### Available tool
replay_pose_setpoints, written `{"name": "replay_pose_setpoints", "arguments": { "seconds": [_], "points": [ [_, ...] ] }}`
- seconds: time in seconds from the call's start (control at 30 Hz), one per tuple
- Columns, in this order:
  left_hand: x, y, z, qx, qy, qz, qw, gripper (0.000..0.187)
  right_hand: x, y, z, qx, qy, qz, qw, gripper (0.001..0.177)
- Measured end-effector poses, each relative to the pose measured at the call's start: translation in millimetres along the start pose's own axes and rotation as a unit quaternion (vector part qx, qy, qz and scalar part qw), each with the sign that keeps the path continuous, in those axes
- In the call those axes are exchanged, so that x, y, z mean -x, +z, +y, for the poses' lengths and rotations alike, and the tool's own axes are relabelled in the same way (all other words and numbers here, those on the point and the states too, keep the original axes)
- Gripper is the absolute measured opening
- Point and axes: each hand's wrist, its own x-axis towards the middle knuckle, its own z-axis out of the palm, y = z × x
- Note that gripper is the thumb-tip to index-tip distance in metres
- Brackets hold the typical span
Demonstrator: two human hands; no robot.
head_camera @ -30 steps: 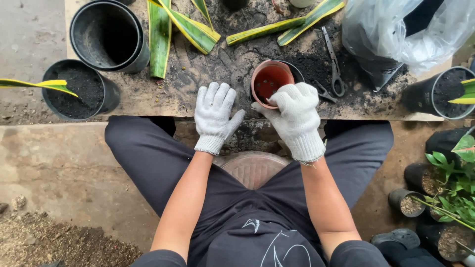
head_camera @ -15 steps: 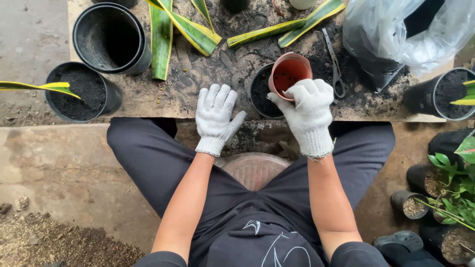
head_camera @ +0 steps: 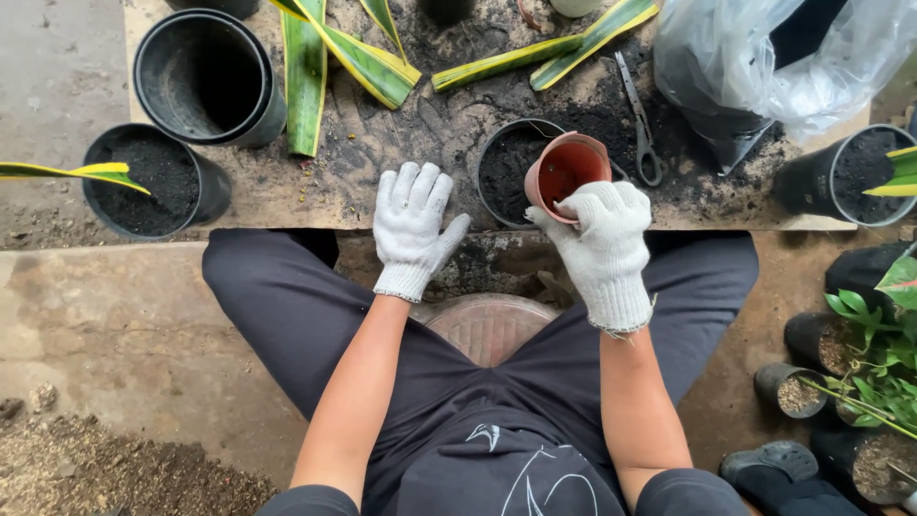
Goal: The person scoops soil from a plastic bag using a small terracotta pot and pours it into a black plastic pot. They repeat this process to fill the pot with soil, occasionally adjusting the soil with their gloved hands.
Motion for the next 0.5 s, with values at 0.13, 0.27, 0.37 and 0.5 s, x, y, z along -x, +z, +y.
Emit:
{"name": "replay_pose_setpoints", "arguments": {
  "seconds": [0.13, 0.27, 0.37, 0.5],
  "points": [
    [-2, -14, 6, -0.006, 0.005, -0.012, 1.0, 0.068, 5, 6, -3, 0.043, -0.004, -0.022, 0.999, 0.034],
    [0, -6, 1, -0.014, -0.001, -0.016, 1.0, 0.069, 2, 3, -15, 0.018, -0.037, -0.021, 0.999, 0.034],
    [1, -9, 3, -0.01, 0.0, -0.011, 1.0, 0.068, 7, 15, -10, 0.009, -0.048, -0.025, 0.999, 0.033],
    [-1, -18, 7, -0.006, 0.007, -0.002, 1.0, 0.067, -3, 7, -18, 0.021, -0.076, -0.034, 0.996, 0.035]
  ]
}}
